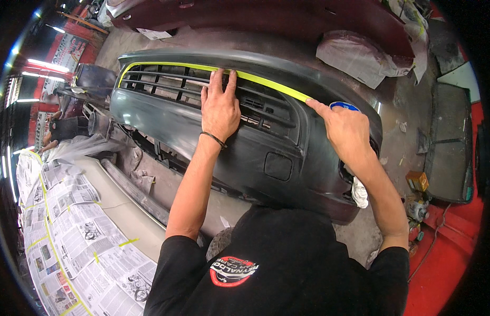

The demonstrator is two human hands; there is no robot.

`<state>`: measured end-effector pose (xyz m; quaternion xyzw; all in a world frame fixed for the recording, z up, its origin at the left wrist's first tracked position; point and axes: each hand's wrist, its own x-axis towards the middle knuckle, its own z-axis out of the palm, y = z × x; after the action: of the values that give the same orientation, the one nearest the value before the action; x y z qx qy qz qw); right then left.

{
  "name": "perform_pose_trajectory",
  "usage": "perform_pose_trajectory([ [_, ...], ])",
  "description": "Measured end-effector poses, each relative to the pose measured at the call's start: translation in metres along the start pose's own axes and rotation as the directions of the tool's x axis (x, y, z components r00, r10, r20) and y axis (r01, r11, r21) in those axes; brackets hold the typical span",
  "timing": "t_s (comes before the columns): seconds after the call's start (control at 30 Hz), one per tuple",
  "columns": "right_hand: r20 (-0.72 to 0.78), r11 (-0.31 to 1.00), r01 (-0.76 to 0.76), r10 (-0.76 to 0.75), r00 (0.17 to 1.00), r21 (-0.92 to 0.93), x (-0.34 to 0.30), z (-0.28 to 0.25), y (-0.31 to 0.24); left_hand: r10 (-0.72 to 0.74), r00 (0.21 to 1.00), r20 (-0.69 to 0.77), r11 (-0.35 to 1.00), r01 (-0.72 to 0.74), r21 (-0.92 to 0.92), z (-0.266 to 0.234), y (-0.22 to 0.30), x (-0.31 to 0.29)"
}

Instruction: The person applies yellow masking tape to the edges and grille of a detached car bumper. They smooth the tape along the contours to protect specific areas during the preparation phase.

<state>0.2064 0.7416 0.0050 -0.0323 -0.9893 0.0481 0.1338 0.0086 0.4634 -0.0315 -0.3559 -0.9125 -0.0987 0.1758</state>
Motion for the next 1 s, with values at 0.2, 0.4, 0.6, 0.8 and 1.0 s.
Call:
perform_pose_trajectory([
  [0.2, -0.002, 0.982, 0.147, -0.148, 0.989, 0.122, -0.029, -0.026, -0.028, 0.002, 1.0, 0.021, 1.0, -0.002, -0.001, 0.0, -0.001, 0.0],
  [0.4, -0.048, 0.99, 0.089, -0.084, 0.995, 0.109, -0.024, -0.014, -0.018, -0.027, 0.999, 0.042, 0.999, 0.028, -0.024, -0.001, -0.001, 0.001],
  [0.6, -0.037, 0.997, 0.015, -0.012, 0.999, 0.072, -0.013, 0.014, -0.001, -0.039, 0.998, 0.039, 0.999, 0.04, -0.027, 0.002, -0.001, 0.0],
  [0.8, -0.01, 0.999, -0.015, 0.016, 1.0, 0.052, -0.011, 0.014, -0.001, -0.043, 0.998, 0.044, 0.999, 0.044, -0.022, 0.001, 0.003, 0.0],
  [1.0, -0.004, 0.999, -0.012, 0.012, 1.0, 0.032, -0.011, 0.015, -0.004, -0.016, 0.999, 0.051, 0.998, 0.019, -0.056, -0.003, 0.021, -0.001],
])
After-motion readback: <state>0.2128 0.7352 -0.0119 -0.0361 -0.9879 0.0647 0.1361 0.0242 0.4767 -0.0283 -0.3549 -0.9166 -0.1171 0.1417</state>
